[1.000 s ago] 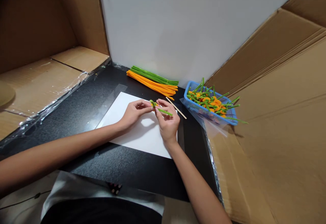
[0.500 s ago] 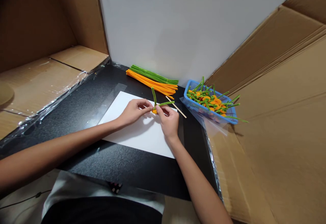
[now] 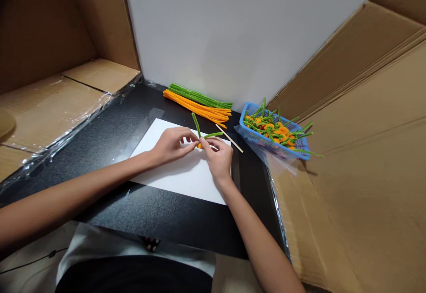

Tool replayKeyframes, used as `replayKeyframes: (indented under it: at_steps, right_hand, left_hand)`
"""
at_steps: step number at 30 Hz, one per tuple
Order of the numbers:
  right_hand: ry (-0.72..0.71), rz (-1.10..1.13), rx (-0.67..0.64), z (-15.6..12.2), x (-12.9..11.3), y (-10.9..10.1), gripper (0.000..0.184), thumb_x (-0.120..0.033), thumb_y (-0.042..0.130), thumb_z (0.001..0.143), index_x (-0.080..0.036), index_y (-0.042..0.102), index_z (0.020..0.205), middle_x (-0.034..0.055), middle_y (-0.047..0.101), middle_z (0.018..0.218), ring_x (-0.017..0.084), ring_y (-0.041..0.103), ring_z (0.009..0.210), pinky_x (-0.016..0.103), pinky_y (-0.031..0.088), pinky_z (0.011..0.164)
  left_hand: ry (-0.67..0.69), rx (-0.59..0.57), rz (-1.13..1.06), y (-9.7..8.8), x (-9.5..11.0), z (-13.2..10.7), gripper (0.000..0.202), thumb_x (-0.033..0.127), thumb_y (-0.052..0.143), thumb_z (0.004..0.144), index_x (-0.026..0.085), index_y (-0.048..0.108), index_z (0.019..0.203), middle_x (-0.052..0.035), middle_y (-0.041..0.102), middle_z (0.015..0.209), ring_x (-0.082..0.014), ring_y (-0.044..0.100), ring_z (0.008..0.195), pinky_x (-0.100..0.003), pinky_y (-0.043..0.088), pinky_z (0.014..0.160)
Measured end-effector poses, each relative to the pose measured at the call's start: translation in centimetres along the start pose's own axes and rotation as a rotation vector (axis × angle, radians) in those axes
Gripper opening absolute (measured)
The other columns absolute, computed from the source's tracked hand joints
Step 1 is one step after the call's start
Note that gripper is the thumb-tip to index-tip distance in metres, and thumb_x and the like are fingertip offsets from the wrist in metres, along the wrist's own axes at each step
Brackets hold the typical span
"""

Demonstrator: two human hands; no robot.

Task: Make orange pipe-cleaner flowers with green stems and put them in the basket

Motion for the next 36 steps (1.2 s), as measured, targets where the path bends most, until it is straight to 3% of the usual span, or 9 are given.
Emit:
replayKeyframes:
  at_steps: [10,14,17,20,24,27,29,31,36]
  right_hand:
    - [0.065,0.055,-0.13,0.3,0.6,-0.2,0.023,-0.039,0.072,0.079,-0.017,0.07,0.071,0.0017,0.065,0.07,0.015,0.057,0.067,0.029,0.046,0.067]
    - [0.156,0.207,-0.217,0.5,0.6,-0.2,0.028,-0.043,0.076,0.075,-0.018,0.067,0.067,-0.0003,0.061,0.067,0.014,0.054,0.065,0.027,0.045,0.064]
    - [0.241,0.295,-0.228,0.5,0.4,-0.2,0.028,-0.043,0.079,0.072,-0.018,0.067,0.066,-0.0008,0.06,0.065,0.013,0.054,0.062,0.026,0.045,0.061]
    - [0.246,0.334,-0.164,0.5,0.4,-0.2,0.022,-0.038,0.08,0.071,-0.018,0.071,0.071,0.0002,0.066,0.07,0.013,0.059,0.066,0.026,0.048,0.066]
    - [0.166,0.319,-0.058,0.6,0.9,-0.4,0.019,-0.033,0.08,0.073,-0.018,0.074,0.083,0.0039,0.074,0.082,0.018,0.068,0.077,0.033,0.053,0.079]
    - [0.134,0.294,-0.048,0.6,1.1,-0.4,0.02,-0.031,0.079,0.074,-0.018,0.073,0.088,0.0062,0.075,0.088,0.021,0.07,0.084,0.038,0.055,0.085]
    - [0.094,0.281,-0.036,0.5,1.0,-0.3,0.021,-0.03,0.08,0.073,-0.019,0.07,0.088,0.0062,0.075,0.089,0.022,0.071,0.089,0.039,0.055,0.086]
    - [0.054,0.268,-0.032,0.5,0.9,-0.2,0.023,-0.031,0.081,0.073,-0.02,0.066,0.086,0.0062,0.075,0.091,0.023,0.071,0.091,0.04,0.056,0.087]
    - [0.054,0.279,-0.068,0.3,1.0,-0.1,0.02,-0.036,0.076,0.079,-0.019,0.07,0.09,0.0089,0.076,0.097,0.025,0.072,0.096,0.044,0.054,0.094]
  left_hand:
    - [0.552,-0.073,0.223,-0.4,-1.4,0.5,0.014,0.016,0.049,0.093,0.015,0.063,0.089,-0.006,0.066,0.08,-0.0151,0.061,0.071,-0.026,0.049,0.065]
    - [0.701,-0.174,0.216,-1.6,-0.6,1.0,0.021,0.013,0.045,0.097,0.018,0.06,0.083,-0.0065,0.064,0.08,-0.0159,0.059,0.072,-0.028,0.05,0.069]
    - [0.723,-0.236,0.149,-1.9,-0.4,1.1,0.024,0.014,0.045,0.097,0.019,0.061,0.08,-0.0073,0.065,0.08,-0.0166,0.06,0.074,-0.03,0.051,0.073]
    - [0.56,-0.147,0.075,-1.2,-0.9,0.8,0.019,0.019,0.05,0.096,0.018,0.064,0.084,-0.0082,0.068,0.083,-0.0173,0.062,0.076,-0.03,0.051,0.071]
    - [0.046,0.055,-0.211,0.2,-1.7,0.4,0.017,0.03,0.056,0.094,0.016,0.065,0.096,-0.0078,0.07,0.09,-0.0167,0.066,0.081,-0.027,0.053,0.069]
    - [-0.38,0.002,-0.635,1.5,-1.9,0.4,0.026,0.04,0.061,0.091,0.015,0.062,0.098,-0.0075,0.072,0.087,-0.0172,0.069,0.077,-0.027,0.056,0.067]
    - [-0.572,-0.083,-0.869,2.3,-1.7,0.3,0.029,0.038,0.069,0.086,0.013,0.059,0.096,-0.0063,0.072,0.076,-0.0172,0.07,0.068,-0.029,0.057,0.066]
    - [-0.674,-0.101,-1.002,2.7,-1.4,0.3,0.033,0.032,0.078,0.079,0.013,0.058,0.097,-0.0041,0.071,0.067,-0.016,0.07,0.063,-0.03,0.056,0.068]
    - [-0.773,0.022,-1.161,2.9,-0.8,0.1,0.036,0.023,0.086,0.069,0.011,0.06,0.09,-0.0053,0.073,0.068,-0.0146,0.071,0.065,-0.029,0.055,0.074]
Point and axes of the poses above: each hand's wrist, its own z-axis towards the middle knuckle, its own y-axis out of the palm, x = y × z, the point moved 1 cm from there along z, towards the middle knuckle
